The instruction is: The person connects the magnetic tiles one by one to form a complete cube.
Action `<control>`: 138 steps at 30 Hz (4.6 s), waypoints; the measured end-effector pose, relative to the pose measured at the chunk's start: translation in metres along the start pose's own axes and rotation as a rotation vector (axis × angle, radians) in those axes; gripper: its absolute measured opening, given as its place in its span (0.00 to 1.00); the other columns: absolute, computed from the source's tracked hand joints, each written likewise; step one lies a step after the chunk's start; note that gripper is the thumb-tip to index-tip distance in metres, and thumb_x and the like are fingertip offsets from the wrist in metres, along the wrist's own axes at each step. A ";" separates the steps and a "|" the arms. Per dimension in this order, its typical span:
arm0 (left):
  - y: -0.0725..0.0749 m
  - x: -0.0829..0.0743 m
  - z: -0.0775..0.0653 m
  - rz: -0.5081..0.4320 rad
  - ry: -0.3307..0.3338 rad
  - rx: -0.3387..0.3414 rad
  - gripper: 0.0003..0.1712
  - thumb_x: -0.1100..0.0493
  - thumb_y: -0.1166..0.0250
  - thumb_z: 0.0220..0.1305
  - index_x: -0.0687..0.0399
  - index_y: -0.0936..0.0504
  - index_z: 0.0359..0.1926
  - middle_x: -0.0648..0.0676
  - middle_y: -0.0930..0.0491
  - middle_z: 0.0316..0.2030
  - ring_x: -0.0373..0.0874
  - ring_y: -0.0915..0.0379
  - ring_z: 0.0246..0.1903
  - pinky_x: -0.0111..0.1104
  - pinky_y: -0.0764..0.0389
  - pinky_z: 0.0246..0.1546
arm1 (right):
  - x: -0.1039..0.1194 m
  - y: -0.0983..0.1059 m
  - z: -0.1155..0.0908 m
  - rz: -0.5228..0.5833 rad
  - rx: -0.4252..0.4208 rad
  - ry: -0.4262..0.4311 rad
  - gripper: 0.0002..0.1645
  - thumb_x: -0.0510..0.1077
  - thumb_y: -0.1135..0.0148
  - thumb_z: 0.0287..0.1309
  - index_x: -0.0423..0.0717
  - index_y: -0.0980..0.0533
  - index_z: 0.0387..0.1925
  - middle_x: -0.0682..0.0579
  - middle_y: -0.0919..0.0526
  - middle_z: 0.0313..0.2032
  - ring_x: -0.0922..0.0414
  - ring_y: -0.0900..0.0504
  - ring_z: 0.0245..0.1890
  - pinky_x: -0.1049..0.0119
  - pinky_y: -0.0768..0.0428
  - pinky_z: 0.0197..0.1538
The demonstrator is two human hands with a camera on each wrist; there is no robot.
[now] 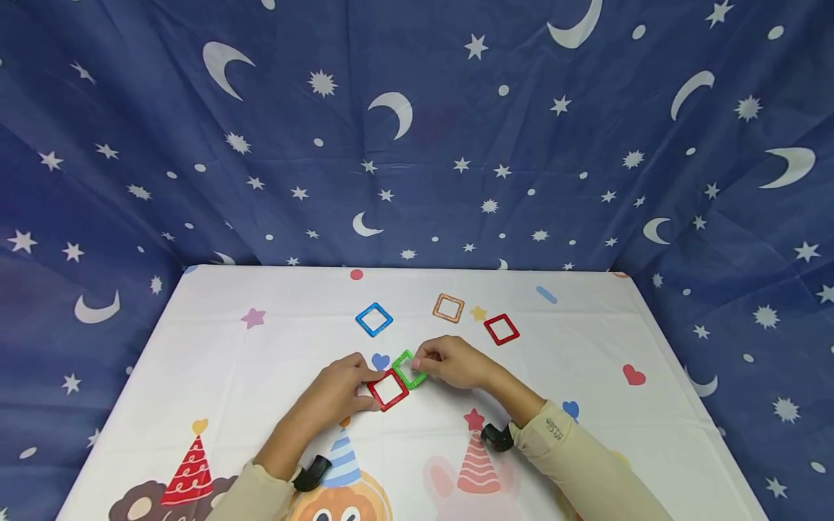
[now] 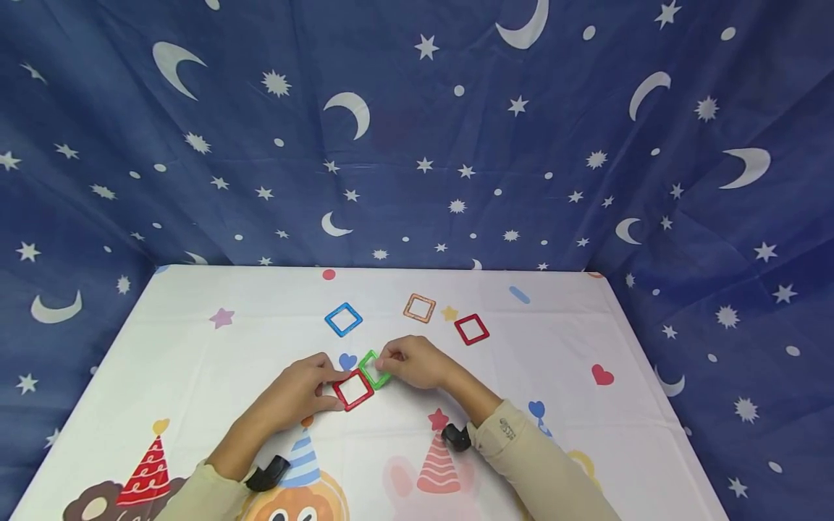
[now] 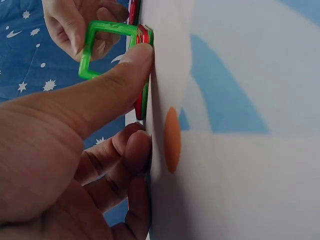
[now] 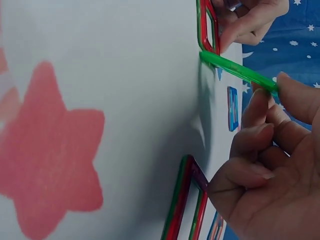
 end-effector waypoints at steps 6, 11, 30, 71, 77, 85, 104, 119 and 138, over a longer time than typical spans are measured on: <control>-0.001 0.000 0.001 0.020 0.017 0.000 0.30 0.46 0.18 0.47 0.47 0.11 0.53 0.43 0.25 0.34 0.34 0.35 0.29 0.27 0.31 0.31 | 0.002 -0.004 0.000 0.045 0.018 -0.020 0.13 0.49 0.38 0.71 0.51 0.16 0.30 0.62 0.27 0.22 0.64 0.32 0.27 0.70 0.34 0.33; 0.000 -0.002 0.001 0.025 0.012 -0.029 0.28 0.47 0.17 0.46 0.48 0.09 0.50 0.44 0.25 0.32 0.36 0.32 0.30 0.28 0.29 0.33 | 0.002 -0.009 0.003 0.087 0.043 -0.051 0.17 0.48 0.39 0.70 0.48 0.17 0.25 0.62 0.31 0.20 0.64 0.34 0.26 0.70 0.37 0.31; 0.000 -0.021 0.015 0.153 0.017 -0.161 0.26 0.43 0.16 0.40 0.43 0.28 0.16 0.41 0.40 0.13 0.38 0.42 0.17 0.33 0.41 0.19 | 0.014 0.003 0.014 -0.135 -0.072 0.044 0.18 0.52 0.40 0.73 0.49 0.15 0.28 0.61 0.25 0.21 0.64 0.29 0.25 0.71 0.33 0.28; -0.001 0.009 0.016 -0.097 0.090 -0.031 0.18 0.49 0.21 0.54 0.40 0.09 0.47 0.51 0.10 0.43 0.38 0.22 0.33 0.30 0.31 0.31 | 0.013 0.004 0.005 -0.146 -0.091 0.031 0.17 0.46 0.44 0.75 0.48 0.13 0.34 0.55 0.14 0.35 0.61 0.26 0.33 0.65 0.28 0.40; -0.001 0.009 0.015 -0.111 0.078 -0.023 0.18 0.50 0.21 0.54 0.41 0.09 0.48 0.51 0.10 0.42 0.35 0.27 0.29 0.29 0.33 0.29 | 0.017 0.004 0.006 -0.186 -0.095 0.058 0.15 0.46 0.43 0.74 0.48 0.13 0.36 0.56 0.14 0.35 0.62 0.26 0.32 0.65 0.26 0.41; -0.001 0.009 0.014 -0.121 0.058 0.017 0.18 0.51 0.24 0.59 0.43 0.10 0.51 0.52 0.10 0.43 0.35 0.28 0.29 0.30 0.32 0.30 | 0.018 0.005 0.006 -0.189 -0.100 0.077 0.14 0.47 0.42 0.74 0.48 0.13 0.37 0.56 0.14 0.34 0.63 0.26 0.32 0.66 0.26 0.40; 0.006 0.017 0.017 -0.463 0.066 0.046 0.21 0.49 0.37 0.74 0.42 0.20 0.65 0.45 0.18 0.32 0.37 0.25 0.32 0.30 0.26 0.39 | 0.025 0.011 0.015 -0.229 -0.118 0.118 0.09 0.49 0.35 0.69 0.52 0.12 0.38 0.60 0.12 0.33 0.64 0.22 0.35 0.67 0.24 0.41; 0.003 0.019 0.019 -0.434 0.103 -0.008 0.11 0.46 0.41 0.76 0.39 0.14 0.46 0.44 0.18 0.27 0.35 0.25 0.30 0.32 0.26 0.40 | 0.026 0.011 0.021 -0.186 -0.216 0.103 0.08 0.50 0.33 0.67 0.53 0.11 0.38 0.60 0.11 0.34 0.66 0.22 0.31 0.69 0.24 0.37; 0.001 0.019 0.018 -0.495 0.131 0.012 0.12 0.48 0.43 0.78 0.43 0.16 0.49 0.45 0.16 0.32 0.39 0.21 0.34 0.34 0.24 0.42 | -0.029 0.058 -0.026 -0.378 -0.253 -0.208 0.13 0.51 0.24 0.56 0.53 0.11 0.42 0.61 0.18 0.28 0.62 0.25 0.32 0.65 0.26 0.36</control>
Point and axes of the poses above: each hand's wrist, its own z-axis towards the middle knuckle, its own y-axis out of the back of the hand, x = y × z, the point moved 8 cm from there along z, towards the middle knuckle
